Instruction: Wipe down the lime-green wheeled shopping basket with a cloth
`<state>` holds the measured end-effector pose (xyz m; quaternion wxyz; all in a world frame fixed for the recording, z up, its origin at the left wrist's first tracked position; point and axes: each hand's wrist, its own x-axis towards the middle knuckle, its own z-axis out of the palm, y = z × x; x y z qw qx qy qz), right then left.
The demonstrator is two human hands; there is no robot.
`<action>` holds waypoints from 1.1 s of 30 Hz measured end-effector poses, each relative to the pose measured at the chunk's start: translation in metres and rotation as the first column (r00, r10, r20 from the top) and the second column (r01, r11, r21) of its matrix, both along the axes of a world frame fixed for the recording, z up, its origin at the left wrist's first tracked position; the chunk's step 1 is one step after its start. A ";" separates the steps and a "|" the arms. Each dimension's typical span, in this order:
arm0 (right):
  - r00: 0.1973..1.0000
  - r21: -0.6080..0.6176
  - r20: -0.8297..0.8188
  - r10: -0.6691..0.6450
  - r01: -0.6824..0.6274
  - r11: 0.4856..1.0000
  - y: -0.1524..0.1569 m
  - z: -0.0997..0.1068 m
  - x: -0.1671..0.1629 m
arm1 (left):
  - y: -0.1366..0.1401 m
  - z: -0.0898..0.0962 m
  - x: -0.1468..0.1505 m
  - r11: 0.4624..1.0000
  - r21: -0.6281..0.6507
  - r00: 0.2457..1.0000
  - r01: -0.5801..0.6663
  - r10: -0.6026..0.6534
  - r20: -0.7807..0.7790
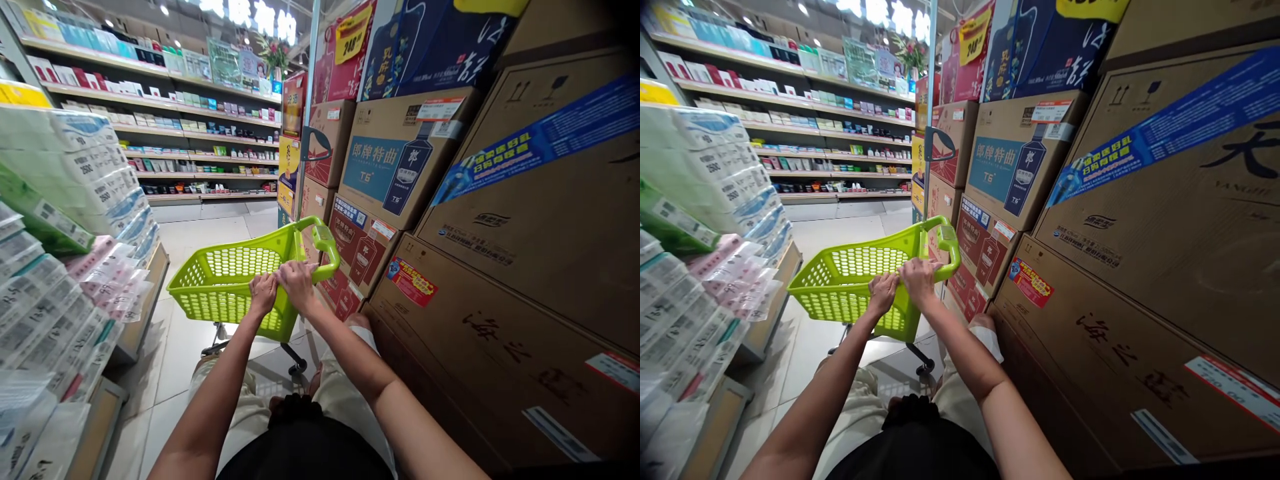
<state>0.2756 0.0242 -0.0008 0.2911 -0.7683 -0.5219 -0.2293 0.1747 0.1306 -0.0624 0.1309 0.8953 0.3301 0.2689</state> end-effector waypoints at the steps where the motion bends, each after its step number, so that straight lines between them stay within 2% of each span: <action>1: 0.998 0.015 0.013 0.056 -0.057 0.998 0.002 -0.005 -0.007 | 0.001 0.000 -0.001 1.000 0.001 1.000 0.006 -0.006 -0.003; 4: 0.980 0.088 0.055 0.191 -0.195 0.977 -0.009 -0.022 -0.010 | 0.002 0.000 -0.004 0.999 0.019 1.000 0.029 -0.029 -0.005; 6: 0.979 0.145 0.071 0.189 -0.198 0.970 -0.027 -0.029 0.000 | 0.003 -0.002 -0.005 0.998 0.042 0.999 0.035 -0.035 -0.002; 10: 0.999 0.191 0.035 0.019 -0.025 0.981 -0.056 -0.032 0.014 | -0.001 -0.006 0.000 0.998 0.059 1.000 0.028 -0.029 0.012; 12: 0.997 0.181 -0.007 -0.074 0.074 0.981 -0.057 -0.034 0.010 | -0.004 -0.007 0.004 0.998 0.057 0.999 0.023 -0.024 0.021; 14: 0.993 0.154 -0.042 -0.108 0.113 0.982 -0.050 -0.041 0.002 | -0.006 -0.007 0.008 0.999 0.051 0.999 0.017 -0.018 0.030; 17: 1.000 0.080 -0.013 -0.023 0.024 0.997 -0.043 -0.051 0.001 | -0.007 -0.007 0.010 0.999 0.045 0.999 0.019 -0.021 0.027; 20: 0.993 0.056 0.104 0.052 -0.058 0.997 -0.048 -0.051 0.018 | -0.004 -0.008 0.010 0.998 0.048 0.999 0.034 -0.035 0.020; 23: 0.989 0.209 0.117 -0.095 0.069 0.975 -0.055 -0.045 0.034 | -0.002 -0.010 0.010 0.998 0.046 0.999 0.036 -0.037 0.025; 25: 0.979 0.297 0.057 -0.197 0.171 0.939 -0.052 -0.051 0.032 | 0.000 -0.011 0.010 0.999 0.047 0.999 0.025 -0.026 0.033; 26: 0.976 0.305 0.040 -0.215 0.192 0.933 -0.048 -0.060 0.026 | 0.000 -0.012 0.010 0.999 0.049 0.999 0.021 -0.022 0.036; 28: 0.980 0.257 0.058 -0.190 0.169 0.951 -0.037 -0.088 0.012 | 0.002 -0.012 0.010 0.998 0.053 0.999 0.022 -0.024 0.031; 31: 0.985 0.087 0.169 -0.023 0.008 0.996 -0.022 -0.140 -0.005 | 0.006 -0.009 0.007 0.999 0.042 1.000 0.024 -0.024 -0.005; 33: 0.969 -0.021 0.225 0.103 -0.101 0.995 -0.019 -0.166 -0.005 | 0.009 -0.006 0.004 0.999 0.028 0.999 0.026 -0.025 -0.031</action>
